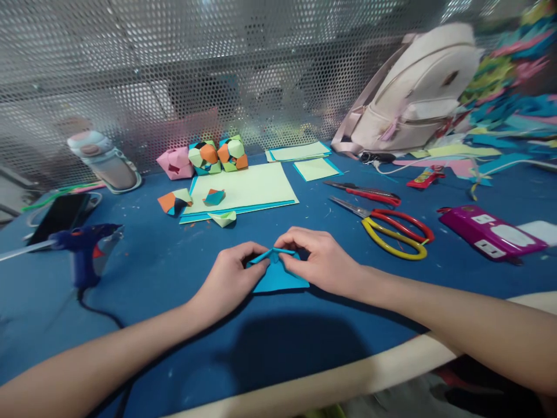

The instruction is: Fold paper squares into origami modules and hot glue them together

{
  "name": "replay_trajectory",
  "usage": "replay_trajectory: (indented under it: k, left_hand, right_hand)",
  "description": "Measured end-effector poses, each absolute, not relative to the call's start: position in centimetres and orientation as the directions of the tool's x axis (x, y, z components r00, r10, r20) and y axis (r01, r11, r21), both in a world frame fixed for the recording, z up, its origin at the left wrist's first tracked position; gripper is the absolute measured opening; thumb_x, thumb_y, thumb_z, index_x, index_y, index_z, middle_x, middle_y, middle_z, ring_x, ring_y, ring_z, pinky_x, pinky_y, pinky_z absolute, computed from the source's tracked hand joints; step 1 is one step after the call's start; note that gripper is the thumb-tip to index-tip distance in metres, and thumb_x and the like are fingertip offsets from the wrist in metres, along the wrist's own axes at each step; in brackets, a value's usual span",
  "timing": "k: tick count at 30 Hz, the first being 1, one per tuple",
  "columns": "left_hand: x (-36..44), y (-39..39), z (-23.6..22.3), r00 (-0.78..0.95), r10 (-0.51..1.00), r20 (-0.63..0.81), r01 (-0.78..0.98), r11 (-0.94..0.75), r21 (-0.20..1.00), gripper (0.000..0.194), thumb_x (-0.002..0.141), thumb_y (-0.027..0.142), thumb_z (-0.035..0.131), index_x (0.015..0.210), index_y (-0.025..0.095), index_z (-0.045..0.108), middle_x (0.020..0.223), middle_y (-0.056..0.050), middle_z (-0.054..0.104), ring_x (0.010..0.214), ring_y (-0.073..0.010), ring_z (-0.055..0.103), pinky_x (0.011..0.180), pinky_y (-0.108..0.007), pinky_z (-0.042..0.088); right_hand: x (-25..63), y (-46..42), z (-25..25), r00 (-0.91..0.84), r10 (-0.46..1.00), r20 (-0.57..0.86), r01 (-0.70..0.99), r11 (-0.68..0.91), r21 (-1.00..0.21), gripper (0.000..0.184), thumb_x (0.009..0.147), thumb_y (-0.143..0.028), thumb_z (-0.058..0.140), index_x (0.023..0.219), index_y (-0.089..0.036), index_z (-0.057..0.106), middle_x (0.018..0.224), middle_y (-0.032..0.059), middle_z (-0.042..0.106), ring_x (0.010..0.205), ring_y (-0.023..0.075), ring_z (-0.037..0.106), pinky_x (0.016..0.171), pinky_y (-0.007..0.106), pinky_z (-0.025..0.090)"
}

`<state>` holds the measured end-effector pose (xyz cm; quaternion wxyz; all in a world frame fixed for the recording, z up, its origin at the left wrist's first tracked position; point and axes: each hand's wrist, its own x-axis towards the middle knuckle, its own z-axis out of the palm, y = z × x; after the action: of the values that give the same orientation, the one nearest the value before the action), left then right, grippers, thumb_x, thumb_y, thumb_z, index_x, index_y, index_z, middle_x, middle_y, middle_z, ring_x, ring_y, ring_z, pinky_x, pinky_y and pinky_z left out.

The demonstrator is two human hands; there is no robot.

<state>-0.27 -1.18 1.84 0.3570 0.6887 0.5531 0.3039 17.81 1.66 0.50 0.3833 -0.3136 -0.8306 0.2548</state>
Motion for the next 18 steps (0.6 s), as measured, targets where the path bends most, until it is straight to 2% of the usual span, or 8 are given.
replay_trajectory:
  k: [11, 14, 18]
  left_hand:
    - [0.21, -1.54, 1.19, 0.150, 0.981, 0.122, 0.580, -0.187, 0.793, 0.011, 0.077, 0.021, 0.056, 0.072, 0.018, 0.066, 0.069, 0.002, 0.066, 0.066, -0.0132, 0.057, 0.062, -0.021, 0.042]
    - [0.20, -1.55, 1.28, 0.176, 0.975, 0.134, 0.587, -0.213, 0.781, 0.011, 0.078, 0.021, 0.056, 0.076, 0.018, 0.067, 0.073, 0.001, 0.068, 0.069, -0.0140, 0.059, 0.065, -0.021, 0.043]
    - [-0.03, -1.61, 1.43, 0.244, 0.958, 0.151, 0.593, -0.271, 0.758, 0.022, 0.085, 0.025, 0.050, 0.092, 0.020, 0.070, 0.088, -0.001, 0.072, 0.079, -0.0160, 0.063, 0.073, -0.022, 0.045]
  right_hand:
    - [17.41, 1.44, 0.15, -0.515, 0.710, 0.480, 0.367, 0.688, -0.625, 0.009, 0.075, -0.008, 0.054, 0.073, -0.015, 0.060, 0.068, 0.0000, 0.060, 0.063, 0.0101, 0.052, 0.059, 0.021, 0.040]
    - [17.47, 1.49, 0.30, -0.508, 0.719, 0.474, 0.373, 0.680, -0.632, 0.010, 0.073, -0.007, 0.055, 0.071, -0.015, 0.060, 0.067, -0.0007, 0.059, 0.061, 0.0095, 0.052, 0.058, 0.020, 0.039]
    - [17.74, 1.64, 0.58, -0.496, 0.726, 0.477, 0.383, 0.676, -0.630, 0.010, 0.072, -0.006, 0.056, 0.071, -0.014, 0.061, 0.066, -0.0010, 0.059, 0.060, 0.0089, 0.052, 0.057, 0.020, 0.039]
